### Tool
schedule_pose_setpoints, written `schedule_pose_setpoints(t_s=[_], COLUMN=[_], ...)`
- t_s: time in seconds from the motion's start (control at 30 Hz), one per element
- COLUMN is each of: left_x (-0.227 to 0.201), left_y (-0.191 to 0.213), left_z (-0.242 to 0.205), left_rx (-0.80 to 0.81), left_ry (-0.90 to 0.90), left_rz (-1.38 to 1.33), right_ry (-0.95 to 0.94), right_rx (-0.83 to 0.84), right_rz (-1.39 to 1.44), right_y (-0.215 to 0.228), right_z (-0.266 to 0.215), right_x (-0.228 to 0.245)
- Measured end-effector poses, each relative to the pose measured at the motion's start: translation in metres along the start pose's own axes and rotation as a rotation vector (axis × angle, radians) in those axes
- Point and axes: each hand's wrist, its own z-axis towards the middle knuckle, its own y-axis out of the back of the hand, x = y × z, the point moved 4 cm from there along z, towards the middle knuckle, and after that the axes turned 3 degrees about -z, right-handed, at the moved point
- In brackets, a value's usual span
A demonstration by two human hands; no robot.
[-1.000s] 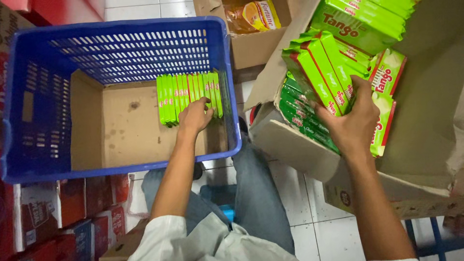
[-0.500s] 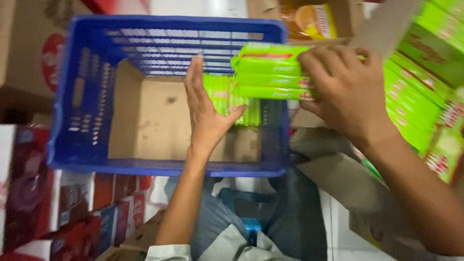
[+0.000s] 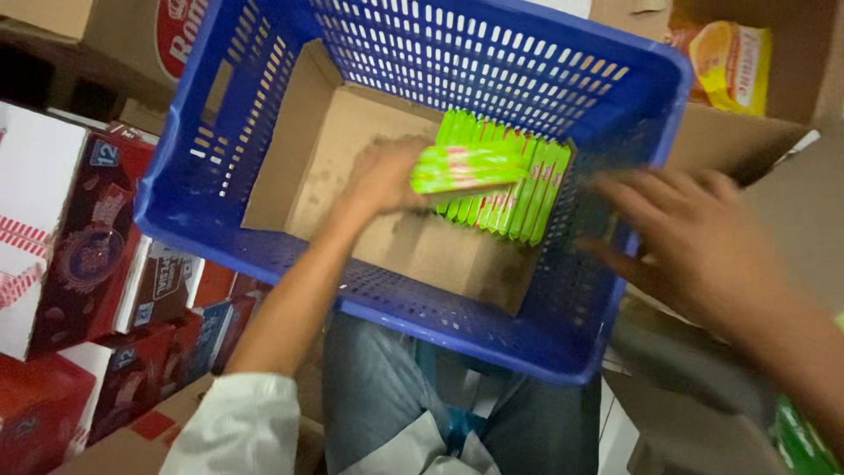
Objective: The person transfers green Tango snack packets from a cardboard box into a blue plastic basket. They arrange the packets in neat rows inside the basket, filling it progressively.
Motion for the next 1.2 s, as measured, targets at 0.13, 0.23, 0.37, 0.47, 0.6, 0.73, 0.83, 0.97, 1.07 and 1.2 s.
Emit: schedule_pose_setpoints(t_s=[0.13, 0.23, 0.37, 0.47, 0.6, 0.73, 0.83, 0.97, 1.07, 1.2], left_x=[0.058, 0.064, 0.06, 0.068, 0.07, 0.058, 0.082, 0.033, 0.027, 0.022], left_y=[-0.026, -0.052, -0.085, -0.125, -0.173, -0.168, -0.199, -0.135, -0.148, -0.154], left_z=[0.034, 0.047, 0.055, 0.067, 0.086, 0.113, 0.114, 0.093, 0.092, 0.092], left_rx=[0.095, 0.022, 0.148, 0.087, -0.001, 0.027, 0.009, 0.117, 0.12, 0.156], left_ry=[0.465, 0.599, 0.596, 0.499, 0.476, 0.439, 0.477, 0.599, 0.694, 0.759], left_rz=[-0.067, -0.139, -0.184, -0.36, -0.57, -0.754, -0.753, -0.687, -0.606, -0.598], right_ry=[-0.231, -0.043, -0.041, -0.097, -0.047, -0.128, -0.073, -0.104, -0.006, 0.013], right_rx=[0.201, -0.068, -0.002, -0.014, -0.108, -0.277, -0.167, -0.18, -0.146, -0.191], right_rz=[0.085, 0.135, 0.08, 0.064, 0.096, 0.213, 0.175, 0.239, 0.221, 0.215], right_y=[-0.069, -0.039, -0.043, -0.031, -0.036, 0.0, -0.026, -0.014, -0.017, -0.021], right_z=[-0.073, -0.048, -0.033, -0.027, -0.034, 0.003, -0.009, 0.002, -0.001, -0.005], right_x=[-0.036, -0.01, -0.015, -0.007, -0.01, 0.008, -0.01, 0.003, 0.0, -0.005])
